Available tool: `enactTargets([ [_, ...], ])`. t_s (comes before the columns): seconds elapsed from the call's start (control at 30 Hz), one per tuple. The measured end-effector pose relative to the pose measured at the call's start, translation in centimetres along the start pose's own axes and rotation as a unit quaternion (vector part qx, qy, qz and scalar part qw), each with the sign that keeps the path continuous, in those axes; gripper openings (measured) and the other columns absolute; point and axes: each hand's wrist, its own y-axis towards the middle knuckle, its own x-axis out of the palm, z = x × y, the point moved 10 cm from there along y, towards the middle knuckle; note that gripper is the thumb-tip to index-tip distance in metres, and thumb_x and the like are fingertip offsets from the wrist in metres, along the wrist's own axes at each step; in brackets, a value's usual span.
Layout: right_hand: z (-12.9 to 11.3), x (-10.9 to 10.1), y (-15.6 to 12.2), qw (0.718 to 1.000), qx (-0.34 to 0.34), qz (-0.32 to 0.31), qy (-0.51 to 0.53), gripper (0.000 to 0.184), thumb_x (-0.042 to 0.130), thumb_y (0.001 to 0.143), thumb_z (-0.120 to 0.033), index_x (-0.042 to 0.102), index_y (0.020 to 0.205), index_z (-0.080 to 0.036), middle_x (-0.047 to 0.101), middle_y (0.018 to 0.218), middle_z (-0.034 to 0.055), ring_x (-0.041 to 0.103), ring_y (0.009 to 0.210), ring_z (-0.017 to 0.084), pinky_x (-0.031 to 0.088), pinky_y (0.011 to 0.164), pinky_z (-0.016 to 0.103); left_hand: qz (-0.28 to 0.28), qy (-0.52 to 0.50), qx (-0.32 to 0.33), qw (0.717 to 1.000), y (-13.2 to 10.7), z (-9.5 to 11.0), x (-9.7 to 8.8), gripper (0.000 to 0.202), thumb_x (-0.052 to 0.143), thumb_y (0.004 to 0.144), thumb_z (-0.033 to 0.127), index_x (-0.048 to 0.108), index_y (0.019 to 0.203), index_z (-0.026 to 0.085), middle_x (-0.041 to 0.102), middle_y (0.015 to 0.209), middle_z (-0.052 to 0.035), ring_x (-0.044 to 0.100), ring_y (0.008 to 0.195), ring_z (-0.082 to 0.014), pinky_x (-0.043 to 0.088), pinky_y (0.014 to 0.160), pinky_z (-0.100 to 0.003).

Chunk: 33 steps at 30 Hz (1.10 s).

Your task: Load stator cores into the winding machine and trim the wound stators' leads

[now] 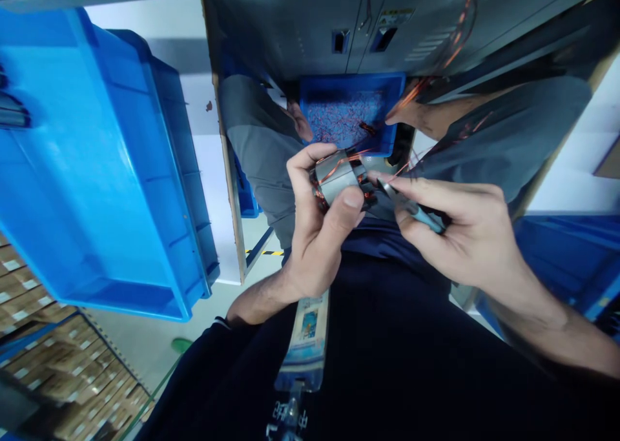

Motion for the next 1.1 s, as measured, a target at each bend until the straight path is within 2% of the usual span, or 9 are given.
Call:
enactTargets([
  [0.13, 0.2, -0.4, 0.4, 0.998, 0.005, 0.018, -0.058, 0.066, 0.078, 0.100, -0.019, 0.076, 0.164, -0.037, 0.087, 0.134, 0.0042, 0.085, 0.106, 0.026, 0.074, 0.101, 0.045, 0.051, -0.011, 0.033, 0.998, 0.4, 0.9, -0.3, 0.030, 0.066, 0.112, 0.062, 0.069, 0.133, 0.041, 0.070, 0.132, -0.0056, 0.073, 0.121, -0.0294, 0.067, 0.108, -0.048],
  [0.27, -1.4, -0.5, 0.7, 0.992, -0.016, 0.004, -0.128, 0.065, 0.076, 0.106, -0.033, 0.070, 0.170, -0.042, 0.077, 0.113, 0.0070, 0.079, 0.104, 0.031, 0.072, 0.094, 0.052, 0.039, -0.031, 0.038, 0.998, 0.6, 1.5, 0.6, 0.018, 0.067, 0.111, 0.053, 0.067, 0.124, 0.040, 0.068, 0.134, -0.0057, 0.072, 0.124, -0.0302, 0.065, 0.119, -0.053],
  [0.37, -2.2, -0.6, 0.8, 0.986, -0.010, 0.004, -0.164, 0.065, 0.068, 0.110, -0.032, 0.065, 0.173, -0.048, 0.073, 0.114, 0.0066, 0.080, 0.111, 0.034, 0.070, 0.103, 0.058, 0.026, -0.023, 0.051, 0.998, 0.6, 1.7, 0.8, 0.023, 0.068, 0.111, 0.052, 0.067, 0.129, 0.039, 0.068, 0.138, -0.0070, 0.072, 0.126, -0.0301, 0.064, 0.121, -0.052],
  [0.5, -3.5, -1.0, 0.8, 0.985, -0.039, 0.022, -0.164, 0.070, 0.072, 0.105, -0.030, 0.066, 0.173, -0.046, 0.076, 0.121, 0.0064, 0.081, 0.110, 0.033, 0.069, 0.108, 0.061, 0.000, 0.037, 0.086, 0.996, 0.4, 2.5, 1.1, 0.024, 0.065, 0.111, 0.056, 0.065, 0.131, 0.043, 0.066, 0.138, -0.0073, 0.070, 0.128, -0.0331, 0.064, 0.115, -0.054],
  [0.67, -3.1, -0.6, 0.8, 0.996, -0.010, -0.011, -0.085, 0.070, 0.075, 0.105, -0.022, 0.068, 0.170, -0.045, 0.085, 0.139, 0.0017, 0.086, 0.110, 0.027, 0.076, 0.097, 0.045, -0.005, 0.069, 0.039, 0.997, 0.4, 2.5, 1.3, 0.016, 0.068, 0.110, 0.051, 0.065, 0.121, 0.038, 0.066, 0.136, -0.0065, 0.070, 0.130, -0.0329, 0.063, 0.121, -0.056],
  [0.77, -2.3, -0.6, 0.6, 0.999, 0.024, 0.002, -0.045, 0.066, 0.073, 0.105, -0.019, 0.072, 0.166, -0.045, 0.085, 0.146, -0.0011, 0.086, 0.121, 0.027, 0.076, 0.100, 0.044, -0.008, 0.024, 0.072, 0.997, 0.6, 2.9, 1.7, 0.017, 0.065, 0.112, 0.051, 0.066, 0.114, 0.034, 0.064, 0.126, -0.0081, 0.071, 0.125, -0.0329, 0.062, 0.119, -0.058],
  [0.9, -2.3, -0.3, 0.8, 0.997, 0.017, 0.011, -0.071, 0.071, 0.077, 0.101, -0.021, 0.072, 0.169, -0.041, 0.086, 0.128, 0.0017, 0.082, 0.100, 0.024, 0.074, 0.086, 0.040, -0.009, -0.044, 0.058, 0.997, 0.9, 2.1, 1.9, 0.011, 0.063, 0.115, 0.040, 0.067, 0.116, 0.030, 0.064, 0.125, -0.0090, 0.067, 0.125, -0.0303, 0.055, 0.124, -0.058],
  [1.0, -3.1, -0.7, 0.9, 0.995, -0.012, 0.030, -0.096, 0.069, 0.083, 0.098, -0.025, 0.076, 0.166, -0.038, 0.083, 0.107, 0.0016, 0.074, 0.081, 0.020, 0.070, 0.075, 0.037, 0.007, -0.024, 0.053, 0.998, 0.8, 1.9, 1.5, 0.012, 0.063, 0.112, 0.045, 0.067, 0.114, 0.034, 0.064, 0.126, -0.0079, 0.067, 0.126, -0.0317, 0.057, 0.123, -0.057],
  [1.1, -2.8, -0.5, 0.8, 0.994, 0.002, 0.006, -0.108, 0.067, 0.082, 0.101, -0.026, 0.074, 0.167, -0.039, 0.087, 0.113, 0.0008, 0.080, 0.084, 0.021, 0.072, 0.077, 0.037, 0.019, 0.026, 0.037, 0.999, 0.6, 1.5, 1.0, 0.015, 0.063, 0.112, 0.051, 0.065, 0.113, 0.036, 0.064, 0.127, -0.0076, 0.068, 0.127, -0.0331, 0.059, 0.122, -0.057],
])
